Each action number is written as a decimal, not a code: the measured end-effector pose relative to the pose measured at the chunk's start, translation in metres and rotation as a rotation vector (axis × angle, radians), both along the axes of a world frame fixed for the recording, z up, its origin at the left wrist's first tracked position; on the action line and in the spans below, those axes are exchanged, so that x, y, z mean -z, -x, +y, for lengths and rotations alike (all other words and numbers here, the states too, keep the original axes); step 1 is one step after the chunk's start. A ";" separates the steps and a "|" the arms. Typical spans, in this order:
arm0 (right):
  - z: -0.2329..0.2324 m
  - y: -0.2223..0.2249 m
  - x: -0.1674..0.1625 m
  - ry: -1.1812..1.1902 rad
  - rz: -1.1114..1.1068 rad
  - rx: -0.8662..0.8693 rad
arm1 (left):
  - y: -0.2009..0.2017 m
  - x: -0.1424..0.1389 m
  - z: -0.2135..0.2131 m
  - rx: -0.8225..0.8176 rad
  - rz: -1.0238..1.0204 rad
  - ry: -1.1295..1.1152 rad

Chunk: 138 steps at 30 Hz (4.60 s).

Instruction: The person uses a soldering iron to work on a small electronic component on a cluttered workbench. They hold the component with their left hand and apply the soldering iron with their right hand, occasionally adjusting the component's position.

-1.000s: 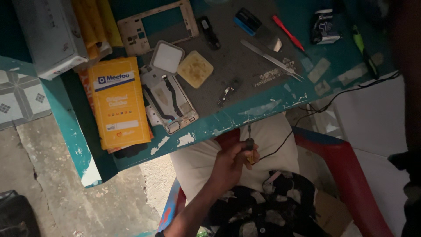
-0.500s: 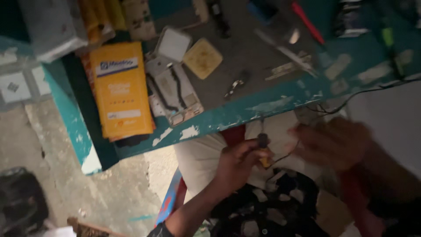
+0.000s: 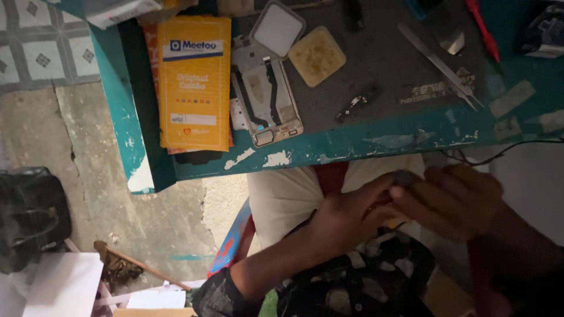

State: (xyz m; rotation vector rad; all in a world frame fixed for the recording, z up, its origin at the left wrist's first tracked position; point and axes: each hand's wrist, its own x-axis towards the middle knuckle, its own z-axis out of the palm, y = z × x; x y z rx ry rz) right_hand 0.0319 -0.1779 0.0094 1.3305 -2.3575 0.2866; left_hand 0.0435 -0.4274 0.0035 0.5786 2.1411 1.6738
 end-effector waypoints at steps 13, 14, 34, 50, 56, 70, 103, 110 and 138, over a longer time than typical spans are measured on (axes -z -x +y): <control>0.057 0.041 0.047 0.389 -0.073 0.215 | 0.095 -0.008 -0.004 -0.353 0.873 0.557; 0.065 0.043 0.053 0.404 -0.051 0.189 | 0.099 -0.007 -0.001 -0.354 0.876 0.588; 0.101 0.031 0.072 0.542 -0.437 0.333 | 0.104 -0.006 -0.002 -0.296 0.972 0.630; 0.041 0.048 0.020 0.229 -0.598 0.290 | 0.115 0.008 -0.013 -0.298 0.846 0.591; 0.044 0.056 0.028 0.222 -0.533 0.260 | 0.122 0.006 -0.018 -0.304 0.790 0.591; 0.093 0.042 0.083 0.140 -0.438 0.041 | 0.127 0.006 -0.023 -0.307 0.731 0.548; 0.109 0.024 0.088 0.102 -0.482 0.155 | 0.125 0.009 -0.022 -0.374 0.645 0.479; 0.140 0.015 0.107 0.016 -0.503 0.079 | 0.123 0.014 -0.022 -0.332 0.683 0.514; 0.063 0.054 0.065 0.191 -0.401 0.131 | 0.127 0.011 -0.026 -0.311 0.736 0.464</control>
